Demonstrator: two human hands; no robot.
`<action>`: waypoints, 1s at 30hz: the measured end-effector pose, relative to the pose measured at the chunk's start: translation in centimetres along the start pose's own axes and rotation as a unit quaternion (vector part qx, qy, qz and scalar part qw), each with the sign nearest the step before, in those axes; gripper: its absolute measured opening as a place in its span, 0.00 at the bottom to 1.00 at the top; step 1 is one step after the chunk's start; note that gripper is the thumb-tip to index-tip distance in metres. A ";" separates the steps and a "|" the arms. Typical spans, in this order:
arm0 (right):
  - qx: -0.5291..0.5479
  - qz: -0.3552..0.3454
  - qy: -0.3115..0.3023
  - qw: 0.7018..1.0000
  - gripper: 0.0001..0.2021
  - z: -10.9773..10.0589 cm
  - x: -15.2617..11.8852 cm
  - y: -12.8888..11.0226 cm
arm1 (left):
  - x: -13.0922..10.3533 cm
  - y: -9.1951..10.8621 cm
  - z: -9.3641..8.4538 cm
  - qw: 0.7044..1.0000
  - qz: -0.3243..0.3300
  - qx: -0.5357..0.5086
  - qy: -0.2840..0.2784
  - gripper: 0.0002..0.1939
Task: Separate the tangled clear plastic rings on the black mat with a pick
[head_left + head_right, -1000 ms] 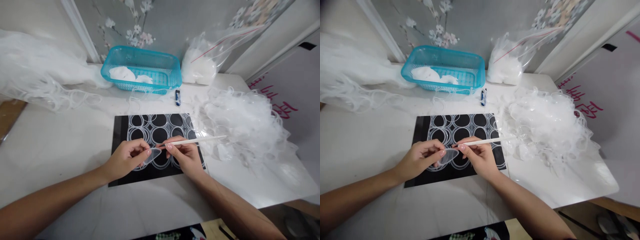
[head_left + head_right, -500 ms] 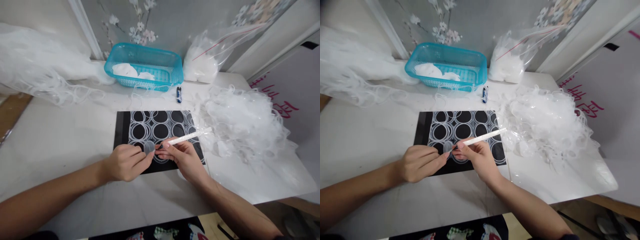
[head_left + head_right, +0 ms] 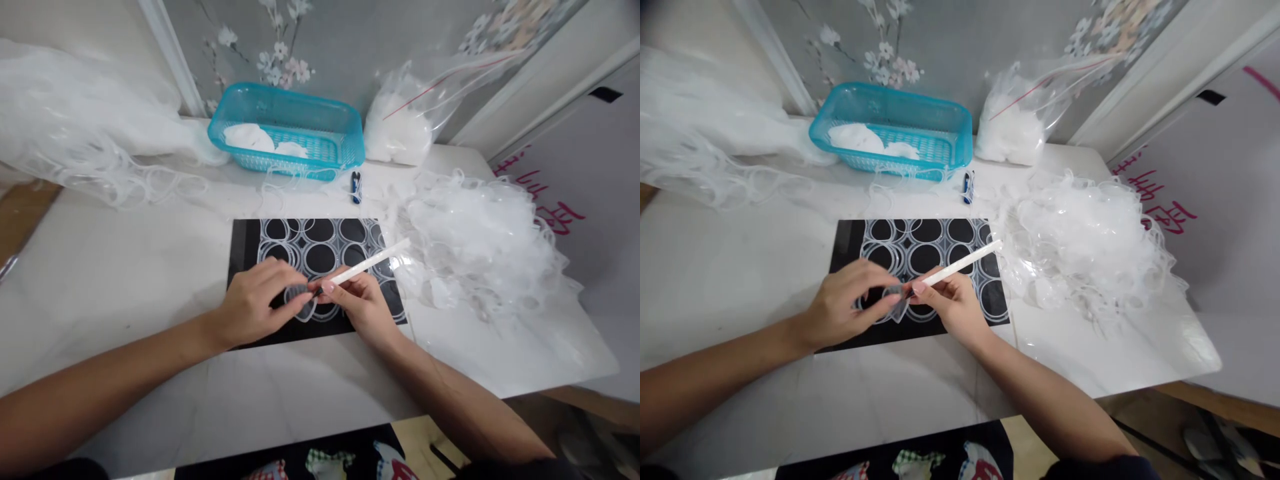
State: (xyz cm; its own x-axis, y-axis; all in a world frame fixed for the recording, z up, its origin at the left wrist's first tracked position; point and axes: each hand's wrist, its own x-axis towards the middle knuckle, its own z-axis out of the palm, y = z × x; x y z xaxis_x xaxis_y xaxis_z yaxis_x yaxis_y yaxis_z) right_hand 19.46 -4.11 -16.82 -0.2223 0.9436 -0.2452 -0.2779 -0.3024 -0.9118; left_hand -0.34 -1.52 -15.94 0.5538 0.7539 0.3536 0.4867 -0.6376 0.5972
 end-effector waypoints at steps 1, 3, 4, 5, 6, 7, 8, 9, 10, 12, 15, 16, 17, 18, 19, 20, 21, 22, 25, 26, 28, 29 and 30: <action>-0.008 -0.014 -0.008 1.000 0.09 -0.2 0.0 0.0 | 0.2 -0.1 0.0 0.999 -0.043 -0.030 0.001 0.10; -0.023 -0.042 -0.016 0.999 0.08 -0.4 0.0 -0.1 | 0.6 0.0 -0.1 0.988 -0.112 -0.095 -0.037 0.14; -0.030 -0.054 -0.015 0.998 0.08 -0.5 0.0 -0.1 | 0.7 0.0 -0.2 0.980 -0.135 -0.130 -0.067 0.13; -0.036 -0.065 -0.011 0.997 0.07 -0.6 0.1 -0.1 | 0.8 0.1 -0.2 0.970 -0.153 -0.161 -0.094 0.11; -0.042 -0.073 -0.005 0.996 0.07 -0.6 0.1 -0.1 | 0.9 0.3 -0.3 0.961 -0.169 -0.186 -0.111 0.10; -0.047 -0.076 0.003 0.996 0.07 -0.5 0.1 -0.1 | 0.9 0.4 -0.3 0.955 -0.184 -0.203 -0.116 0.11; -0.050 -0.074 0.010 0.996 0.07 -0.5 0.1 -0.1 | 0.9 0.5 -0.4 0.951 -0.198 -0.213 -0.110 0.12; -0.051 -0.066 0.015 0.996 0.08 -0.4 0.1 -0.1 | 0.8 0.6 -0.4 0.948 -0.210 -0.218 -0.098 0.12; -0.050 -0.056 0.019 0.997 0.08 -0.3 0.2 -0.1 | 0.8 0.7 -0.4 0.946 -0.221 -0.222 -0.088 0.13; -0.042 -0.037 0.024 0.998 0.10 -0.2 0.2 -0.1 | 0.7 0.7 -0.4 0.942 -0.234 -0.228 -0.078 0.12; -0.035 -0.034 0.026 0.999 0.11 0.0 0.2 -0.3 | 0.6 0.6 -0.3 0.936 -0.243 -0.240 -0.085 0.11; -0.033 -0.036 0.026 0.998 0.11 0.0 0.2 -0.3 | 0.6 0.6 -0.3 0.935 -0.243 -0.244 -0.087 0.11; -0.033 -0.038 0.027 0.998 0.11 0.0 0.2 -0.3 | 0.6 0.6 -0.3 0.933 -0.244 -0.247 -0.091 0.11; -0.033 -0.040 0.029 0.998 0.11 0.0 0.2 -0.3 | 0.6 0.6 -0.3 0.933 -0.244 -0.249 -0.093 0.10; -0.034 -0.042 0.030 0.998 0.11 0.0 0.2 -0.3 | 0.6 0.6 -0.3 0.932 -0.243 -0.252 -0.093 0.10; -0.038 -0.044 0.032 0.998 0.11 0.0 0.3 -0.2 | 0.6 0.6 -0.3 0.932 -0.243 -0.254 -0.094 0.10; -0.043 -0.047 0.034 0.997 0.11 -0.1 0.3 -0.1 | 0.6 0.6 -0.3 0.931 -0.243 -0.256 -0.094 0.10; -0.048 -0.050 0.034 0.997 0.11 -0.1 0.3 -0.1 | 0.7 0.6 -0.3 0.931 -0.242 -0.258 -0.094 0.10; -0.060 -0.061 0.027 0.996 0.11 -0.2 0.3 0.1 | 0.7 0.6 -0.3 0.929 -0.241 -0.263 -0.096 0.10; -0.061 -0.063 0.024 0.996 0.11 -0.2 0.3 0.1 | 0.7 0.6 -0.3 0.929 -0.241 -0.265 -0.096 0.10; -0.061 -0.061 0.022 0.996 0.11 -0.2 0.2 0.1 | 0.6 0.5 -0.3 0.927 -0.243 -0.268 -0.098 0.09; -0.058 -0.060 0.023 0.996 0.11 -0.2 0.2 0.1 | 0.6 0.5 -0.3 0.926 -0.245 -0.269 -0.099 0.09; -0.053 -0.059 0.023 0.997 0.11 -0.2 0.2 0.1 | 0.6 0.5 -0.3 0.926 -0.246 -0.270 -0.099 0.09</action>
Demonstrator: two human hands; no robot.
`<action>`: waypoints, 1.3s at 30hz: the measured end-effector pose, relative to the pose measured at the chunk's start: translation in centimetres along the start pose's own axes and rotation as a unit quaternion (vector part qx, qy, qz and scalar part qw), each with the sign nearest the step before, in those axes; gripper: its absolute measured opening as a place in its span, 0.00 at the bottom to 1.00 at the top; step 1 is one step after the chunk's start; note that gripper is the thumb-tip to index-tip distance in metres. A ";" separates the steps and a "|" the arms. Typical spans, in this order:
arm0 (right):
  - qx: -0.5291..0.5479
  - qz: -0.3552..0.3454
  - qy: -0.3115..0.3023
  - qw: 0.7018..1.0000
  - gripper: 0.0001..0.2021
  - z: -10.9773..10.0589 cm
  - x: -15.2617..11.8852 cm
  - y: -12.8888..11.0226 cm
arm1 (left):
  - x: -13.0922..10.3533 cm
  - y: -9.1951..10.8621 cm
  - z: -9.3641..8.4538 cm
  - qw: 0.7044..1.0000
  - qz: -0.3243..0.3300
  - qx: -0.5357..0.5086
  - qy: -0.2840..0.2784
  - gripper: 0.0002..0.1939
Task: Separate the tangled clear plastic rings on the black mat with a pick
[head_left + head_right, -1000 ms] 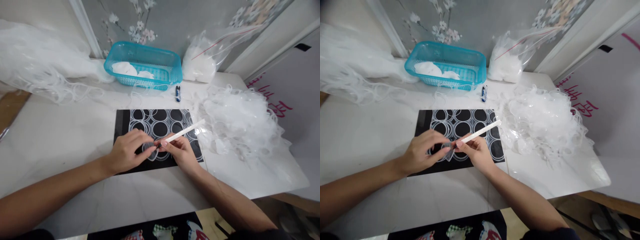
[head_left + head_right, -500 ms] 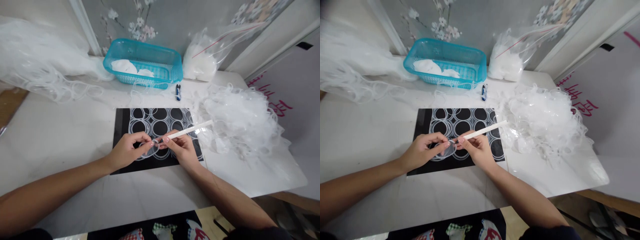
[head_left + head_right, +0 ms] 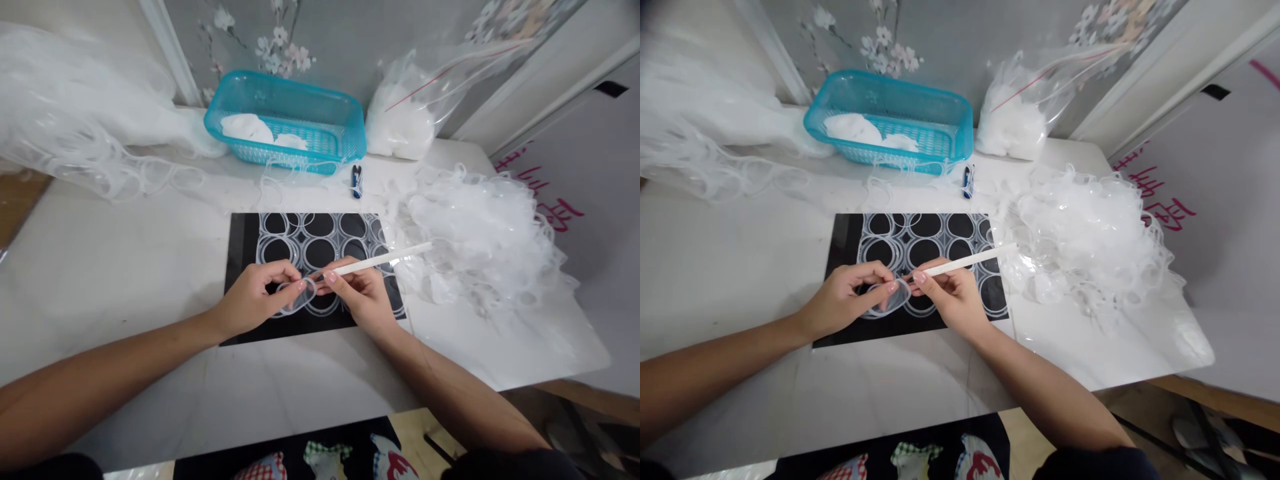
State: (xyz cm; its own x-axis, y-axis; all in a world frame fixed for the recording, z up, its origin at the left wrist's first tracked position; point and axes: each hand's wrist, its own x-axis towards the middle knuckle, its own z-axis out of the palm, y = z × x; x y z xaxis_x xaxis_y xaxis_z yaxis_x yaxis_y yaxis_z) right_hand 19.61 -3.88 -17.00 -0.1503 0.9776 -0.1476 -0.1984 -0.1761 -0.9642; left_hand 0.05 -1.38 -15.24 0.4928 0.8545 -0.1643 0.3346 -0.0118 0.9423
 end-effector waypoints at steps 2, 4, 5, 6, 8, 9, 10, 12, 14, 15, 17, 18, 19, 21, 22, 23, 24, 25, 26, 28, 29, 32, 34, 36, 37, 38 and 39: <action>0.015 -0.002 0.001 1.000 0.11 0.0 0.0 0.0 | 0.0 0.0 0.0 1.000 -0.001 -0.001 0.003 0.09; 0.027 -0.010 0.004 1.000 0.11 0.0 0.1 0.0 | 0.0 -0.1 0.0 1.000 0.001 -0.001 0.004 0.10; 0.028 -0.013 0.005 1.000 0.10 0.0 0.1 0.0 | 0.0 -0.1 0.0 1.000 0.003 -0.001 0.004 0.10; 0.027 -0.014 0.006 1.000 0.10 0.0 0.1 0.0 | 0.0 -0.2 0.0 1.000 0.006 -0.001 0.004 0.10; 0.021 -0.013 0.007 1.000 0.10 0.1 0.0 0.1 | 0.1 -0.2 0.0 1.000 0.010 -0.003 0.004 0.10; 0.020 -0.013 0.005 1.000 0.10 0.1 0.0 0.2 | 0.1 -0.3 0.0 1.000 0.011 -0.004 0.004 0.09; 0.020 -0.013 0.002 1.000 0.09 0.2 0.0 0.2 | 0.0 -0.3 0.0 1.000 0.013 -0.005 0.004 0.09; 0.024 -0.020 -0.006 1.000 0.08 0.3 0.0 0.3 | 0.0 -0.4 0.0 1.000 0.015 -0.004 0.003 0.09; 0.026 -0.023 -0.009 0.999 0.07 0.3 -0.1 0.4 | 0.0 -0.4 0.0 1.000 0.015 -0.005 0.003 0.08; 0.026 -0.024 -0.008 0.999 0.07 0.3 -0.1 0.4 | 0.0 -0.3 0.0 1.000 0.015 -0.006 0.003 0.08; 0.027 -0.023 -0.002 0.999 0.07 0.2 -0.1 0.3 | 0.0 -0.3 0.0 1.000 0.016 -0.007 0.005 0.09; 0.027 -0.022 0.001 0.999 0.07 0.1 -0.1 0.3 | 0.1 -0.3 0.0 1.000 0.017 -0.006 0.006 0.09; 0.028 -0.022 0.002 0.999 0.08 0.1 -0.1 0.3 | 0.1 -0.3 0.1 1.000 0.016 -0.004 0.008 0.09; 0.027 -0.020 0.002 0.999 0.08 0.1 -0.1 0.2 | 0.1 -0.2 0.2 1.000 0.015 -0.002 0.014 0.09; 0.027 -0.019 0.001 0.999 0.09 0.1 -0.1 0.2 | 0.1 -0.2 0.2 1.000 0.016 -0.002 0.016 0.09; 0.025 -0.018 0.000 1.000 0.09 0.1 -0.1 0.2 | 0.1 -0.2 0.2 1.000 0.017 -0.005 0.017 0.09; 0.024 -0.017 0.001 1.000 0.09 0.2 -0.1 0.3 | 0.0 -0.2 0.2 1.000 0.020 -0.008 0.017 0.09; 0.023 -0.017 0.003 1.000 0.09 0.2 -0.1 0.3 | 0.0 -0.2 0.2 1.000 0.022 -0.011 0.016 0.09; 0.022 -0.018 0.005 1.000 0.09 0.2 0.0 0.4 | 0.0 -0.1 0.2 1.000 0.023 -0.012 0.014 0.09; 0.021 -0.024 0.005 0.999 0.09 0.2 0.0 0.5 | 0.0 -0.1 0.2 1.000 0.025 -0.010 0.013 0.09; 0.021 -0.029 0.004 0.999 0.08 0.2 -0.1 0.5 | 0.1 -0.1 0.2 1.000 0.025 -0.007 0.013 0.09; 0.015 -0.043 -0.003 0.999 0.06 0.2 -0.1 0.5 | 0.0 -0.2 0.2 1.000 0.025 0.001 0.008 0.09; -0.002 -0.055 -0.005 0.998 0.05 0.2 -0.2 0.5 | 0.0 -0.2 0.2 1.000 0.028 0.005 0.005 0.09; -0.024 -0.067 -0.007 0.997 0.05 0.2 -0.2 0.6 | 0.0 -0.2 0.3 0.999 0.036 0.011 0.006 0.09; -0.035 -0.074 -0.006 0.997 0.04 0.3 -0.2 0.6 | 0.0 -0.2 0.3 0.999 0.039 0.015 0.007 0.08; -0.046 -0.082 -0.005 0.996 0.04 0.3 -0.2 0.7 | 0.0 -0.1 0.4 0.999 0.042 0.021 0.008 0.08; -0.057 -0.090 -0.006 0.994 0.04 0.3 -0.2 0.8 | 0.1 -0.1 0.4 0.999 0.042 0.029 0.009 0.08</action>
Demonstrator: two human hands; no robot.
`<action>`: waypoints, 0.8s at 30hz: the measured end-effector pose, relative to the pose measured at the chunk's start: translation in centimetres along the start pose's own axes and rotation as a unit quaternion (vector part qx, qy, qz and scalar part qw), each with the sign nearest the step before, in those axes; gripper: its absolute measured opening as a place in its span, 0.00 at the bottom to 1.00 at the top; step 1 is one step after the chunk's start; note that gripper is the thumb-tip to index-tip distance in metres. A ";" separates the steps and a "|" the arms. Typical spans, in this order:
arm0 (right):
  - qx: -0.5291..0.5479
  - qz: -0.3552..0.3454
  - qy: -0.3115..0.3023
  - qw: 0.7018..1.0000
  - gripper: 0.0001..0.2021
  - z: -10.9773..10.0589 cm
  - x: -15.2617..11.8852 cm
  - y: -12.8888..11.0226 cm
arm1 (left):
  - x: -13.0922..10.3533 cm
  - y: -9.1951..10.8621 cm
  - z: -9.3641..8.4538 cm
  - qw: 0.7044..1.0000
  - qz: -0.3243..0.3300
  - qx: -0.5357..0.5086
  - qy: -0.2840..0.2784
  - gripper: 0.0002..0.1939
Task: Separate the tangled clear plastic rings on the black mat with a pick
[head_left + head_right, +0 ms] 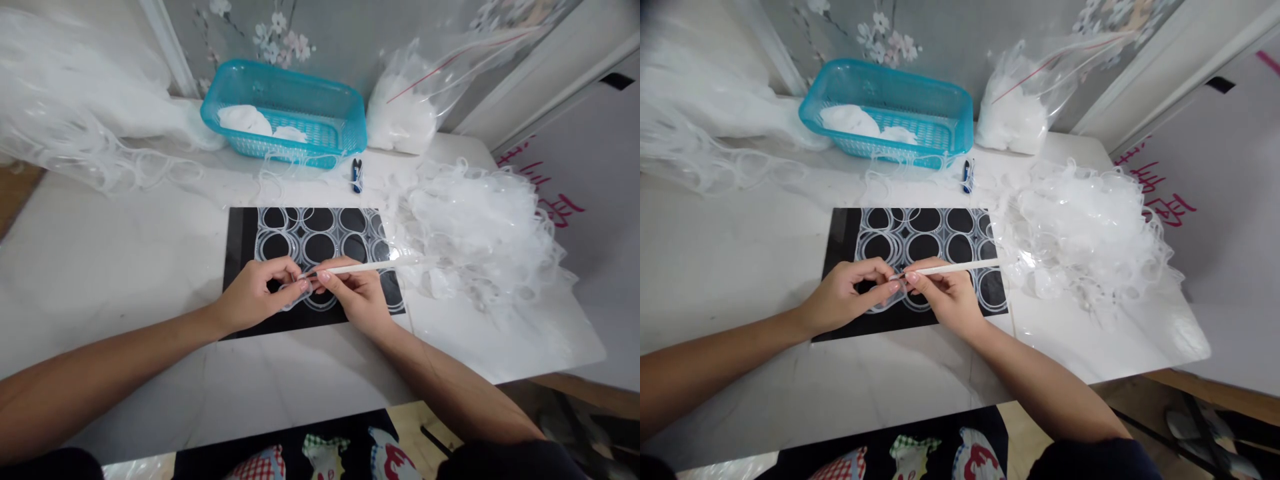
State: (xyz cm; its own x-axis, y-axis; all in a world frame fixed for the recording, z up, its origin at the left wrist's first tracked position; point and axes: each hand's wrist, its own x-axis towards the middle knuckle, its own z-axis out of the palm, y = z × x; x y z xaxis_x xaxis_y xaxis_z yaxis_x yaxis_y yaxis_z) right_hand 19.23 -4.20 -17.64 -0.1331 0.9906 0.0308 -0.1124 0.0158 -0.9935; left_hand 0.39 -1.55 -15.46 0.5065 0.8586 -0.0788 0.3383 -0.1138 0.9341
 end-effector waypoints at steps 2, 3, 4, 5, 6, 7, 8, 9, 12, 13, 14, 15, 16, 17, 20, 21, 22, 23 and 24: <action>-0.019 -0.019 -0.003 1.000 0.04 0.0 0.0 0.2 | 0.0 0.0 0.1 1.000 -0.004 0.020 0.009 0.09; -0.029 -0.029 -0.007 0.999 0.04 0.0 0.0 0.2 | 0.0 0.0 0.2 0.999 -0.009 0.032 0.017 0.09; -0.042 -0.040 -0.012 0.998 0.05 -0.1 0.0 0.3 | 0.0 -0.1 0.3 0.999 -0.015 0.043 0.024 0.10; -0.059 -0.056 -0.016 0.997 0.05 -0.1 0.0 0.3 | 0.0 -0.1 0.4 0.998 -0.022 0.051 0.030 0.11; -0.082 -0.075 -0.020 0.994 0.06 -0.2 0.0 0.3 | 0.0 -0.2 0.4 0.997 -0.027 0.056 0.035 0.11; -0.111 -0.099 -0.024 0.989 0.06 -0.2 0.0 0.2 | 0.0 -0.2 0.5 0.997 -0.030 0.057 0.038 0.12; -0.142 -0.124 -0.029 0.982 0.07 -0.2 0.0 0.2 | -0.1 -0.3 0.5 0.997 -0.031 0.057 0.039 0.12; -0.172 -0.149 -0.034 0.973 0.08 -0.3 -0.1 0.1 | -0.1 -0.4 0.6 0.997 -0.029 0.057 0.041 0.12; -0.233 -0.207 -0.049 0.949 0.10 -0.3 -0.1 -0.2 | -0.2 -0.5 0.8 0.997 -0.014 0.058 0.055 0.12; -0.246 -0.222 -0.052 0.942 0.11 -0.3 -0.1 -0.2 | -0.2 -0.6 0.8 0.996 -0.009 0.058 0.060 0.11; -0.259 -0.234 -0.057 0.935 0.11 -0.3 -0.2 -0.2 | -0.2 -0.6 0.8 0.996 -0.003 0.059 0.064 0.11; -0.272 -0.244 -0.062 0.929 0.12 -0.3 -0.2 -0.2 | -0.2 -0.7 0.9 0.996 0.001 0.060 0.068 0.10; -0.287 -0.250 -0.068 0.922 0.13 -0.2 -0.3 -0.1 | -0.2 -0.7 0.9 0.996 0.002 0.061 0.070 0.10; -0.302 -0.252 -0.072 0.917 0.14 -0.2 -0.3 -0.1 | -0.2 -0.8 0.9 0.996 0.002 0.060 0.072 0.09; -0.342 -0.240 -0.076 0.905 0.14 0.0 -0.5 -0.1 | -0.2 -0.7 0.9 0.996 -0.011 0.049 0.071 0.08; -0.348 -0.235 -0.074 0.905 0.14 0.1 -0.5 -0.1 | -0.2 -0.7 0.9 0.997 -0.016 0.042 0.068 0.08; -0.345 -0.230 -0.072 0.907 0.14 0.1 -0.5 -0.2 | -0.2 -0.6 0.8 0.997 -0.019 0.036 0.065 0.08; -0.334 -0.227 -0.067 0.912 0.14 0.2 -0.5 -0.2 | -0.2 -0.5 0.8 0.997 -0.020 0.031 0.062 0.08; -0.317 -0.221 -0.061 0.920 0.13 0.3 -0.5 -0.2 | -0.2 -0.4 0.8 0.998 -0.021 0.028 0.056 0.09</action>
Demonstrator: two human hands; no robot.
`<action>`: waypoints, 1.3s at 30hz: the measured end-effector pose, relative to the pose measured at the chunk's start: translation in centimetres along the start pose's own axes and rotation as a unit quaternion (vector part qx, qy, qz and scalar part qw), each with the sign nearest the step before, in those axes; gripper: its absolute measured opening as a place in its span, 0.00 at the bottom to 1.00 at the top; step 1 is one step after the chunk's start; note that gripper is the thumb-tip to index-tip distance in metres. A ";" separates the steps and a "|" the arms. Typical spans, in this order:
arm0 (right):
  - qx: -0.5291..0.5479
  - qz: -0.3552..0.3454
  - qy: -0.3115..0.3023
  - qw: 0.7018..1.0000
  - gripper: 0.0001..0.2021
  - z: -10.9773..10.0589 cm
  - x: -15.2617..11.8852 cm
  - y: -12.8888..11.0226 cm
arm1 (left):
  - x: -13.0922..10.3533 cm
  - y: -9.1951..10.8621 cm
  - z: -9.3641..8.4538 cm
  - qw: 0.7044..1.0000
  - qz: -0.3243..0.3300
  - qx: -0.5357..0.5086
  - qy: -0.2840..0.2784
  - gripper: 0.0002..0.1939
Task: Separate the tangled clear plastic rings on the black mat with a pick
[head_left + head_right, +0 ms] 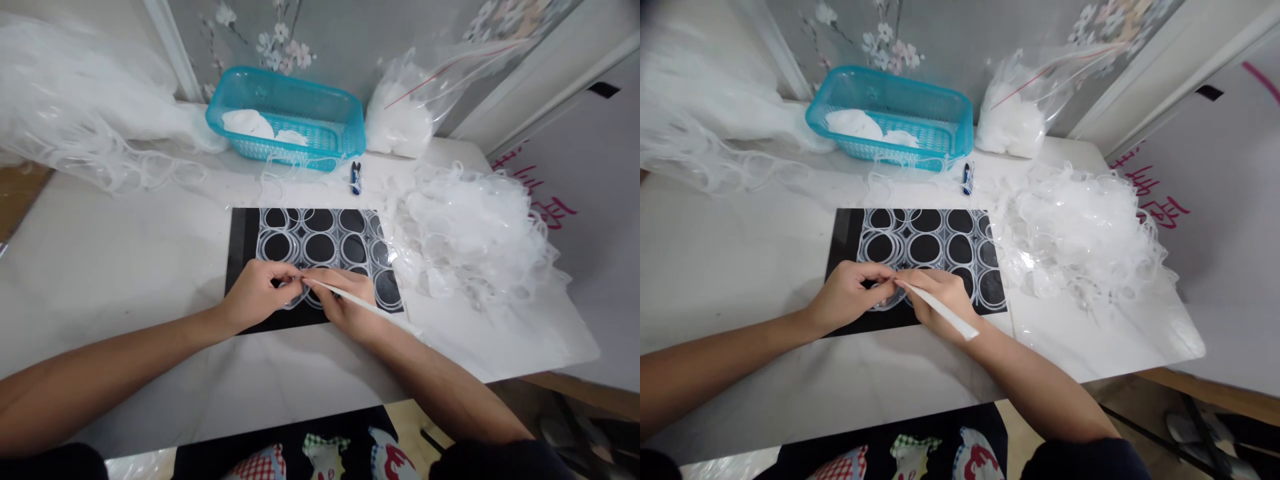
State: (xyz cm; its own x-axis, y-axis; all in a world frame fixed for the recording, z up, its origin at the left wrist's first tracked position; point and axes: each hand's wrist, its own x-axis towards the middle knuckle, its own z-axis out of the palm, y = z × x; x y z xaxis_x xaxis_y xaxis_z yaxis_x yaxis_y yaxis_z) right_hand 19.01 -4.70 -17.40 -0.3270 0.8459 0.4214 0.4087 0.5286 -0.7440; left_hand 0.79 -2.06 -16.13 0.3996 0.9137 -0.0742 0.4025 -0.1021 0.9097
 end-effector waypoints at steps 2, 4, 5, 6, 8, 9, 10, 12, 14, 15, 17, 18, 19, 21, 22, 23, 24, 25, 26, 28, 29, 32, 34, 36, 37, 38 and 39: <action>0.043 0.025 0.018 0.999 0.12 0.1 0.2 0.0 | 0.0 0.1 0.0 1.000 0.003 0.004 -0.012 0.11; 0.084 0.064 0.034 0.994 0.09 0.1 0.3 0.0 | 0.0 0.0 0.0 0.999 0.021 0.024 0.001 0.10; 0.103 0.087 0.038 0.990 0.08 0.0 0.4 0.1 | 0.0 -0.1 0.0 0.998 0.045 0.040 0.025 0.08; 0.119 0.108 0.042 0.986 0.07 0.0 0.4 0.1 | 0.0 -0.3 0.0 0.993 0.078 0.062 0.056 0.05; 0.146 0.146 0.050 0.977 0.06 0.0 0.5 0.2 | 0.1 -0.6 -0.1 0.971 0.166 0.122 0.126 0.02; 0.154 0.160 0.055 0.973 0.05 0.0 0.5 0.3 | 0.2 -0.8 -0.1 0.954 0.207 0.156 0.147 0.02; 0.160 0.171 0.060 0.970 0.05 0.0 0.5 0.3 | 0.3 -0.9 -0.2 0.939 0.240 0.188 0.157 0.01; 0.167 0.182 0.070 0.966 0.05 0.0 0.4 0.3 | 0.4 -1.0 -0.2 0.918 0.278 0.234 0.156 0.03; 0.170 0.187 0.077 0.964 0.04 0.1 0.3 0.2 | 0.5 -1.1 -0.2 0.911 0.289 0.251 0.152 0.03; 0.171 0.187 0.078 0.964 0.05 0.1 0.3 0.2 | 0.6 -1.1 -0.2 0.912 0.286 0.253 0.152 0.03; 0.166 0.181 0.076 0.967 0.05 0.2 0.2 0.1 | 0.6 -1.1 -0.2 0.917 0.272 0.251 0.148 0.04; 0.160 0.172 0.074 0.969 0.05 0.3 0.1 0.1 | 0.6 -1.0 -0.1 0.921 0.263 0.248 0.144 0.05; 0.150 0.159 0.072 0.973 0.05 0.3 0.1 0.1 | 0.6 -1.0 -0.1 0.926 0.254 0.243 0.139 0.05; 0.121 0.126 0.068 0.982 0.06 0.3 0.1 0.0 | 0.5 -0.8 0.0 0.935 0.238 0.228 0.131 0.07; 0.103 0.109 0.067 0.986 0.06 0.2 0.1 0.0 | 0.5 -0.7 0.1 0.940 0.227 0.219 0.127 0.07; 0.086 0.093 0.066 0.990 0.07 0.1 0.1 -0.1 | 0.4 -0.6 0.1 0.946 0.214 0.208 0.123 0.07; 0.072 0.078 0.066 0.992 0.08 0.1 0.1 -0.1 | 0.4 -0.5 0.2 0.953 0.198 0.197 0.119 0.07; 0.062 0.063 0.067 0.994 0.09 0.0 0.1 -0.1 | 0.3 -0.4 0.2 0.959 0.180 0.185 0.114 0.07; 0.055 0.052 0.068 0.995 0.09 0.0 0.1 -0.1 | 0.3 -0.3 0.2 0.966 0.160 0.170 0.108 0.07; 0.047 0.033 0.066 0.996 0.10 0.3 0.2 -0.2 | 0.3 -0.2 0.2 0.979 0.123 0.130 0.095 0.06; 0.043 0.028 0.063 0.997 0.10 0.5 0.2 -0.2 | 0.4 -0.2 0.2 0.984 0.108 0.107 0.088 0.06; 0.026 0.018 0.046 0.998 0.10 1.0 0.3 0.0 | 0.5 -0.3 0.1 0.992 0.085 0.060 0.071 0.06; 0.002 0.007 0.046 0.999 0.10 0.3 0.7 0.5 | 0.6 -0.3 0.0 0.993 0.082 0.051 0.069 0.06; -0.037 0.016 0.102 0.994 0.09 -2.0 1.3 1.8 | 0.7 -0.3 -0.2 0.993 0.076 0.042 0.076 0.07; -0.054 0.031 0.169 0.984 0.09 -3.8 1.5 2.6 | 0.7 -0.3 -0.4 0.993 0.071 0.037 0.084 0.07; -0.075 0.065 0.232 0.968 0.09 -5.8 1.6 3.6 | 0.8 -0.3 -0.6 0.993 0.066 0.032 0.092 0.08; -0.089 0.071 0.308 0.945 0.09 -8.0 1.7 4.6 | 0.8 -0.2 -0.7 0.993 0.063 0.027 0.099 0.08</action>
State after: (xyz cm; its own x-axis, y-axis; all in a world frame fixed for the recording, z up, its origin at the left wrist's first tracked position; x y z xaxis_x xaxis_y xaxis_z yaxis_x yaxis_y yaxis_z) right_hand 27.16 -0.28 -15.97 0.2775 0.7615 0.5857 0.5661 0.3630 -0.7401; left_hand 0.44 -1.00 -16.11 0.2821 0.9513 0.1247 0.4054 -0.2360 0.8832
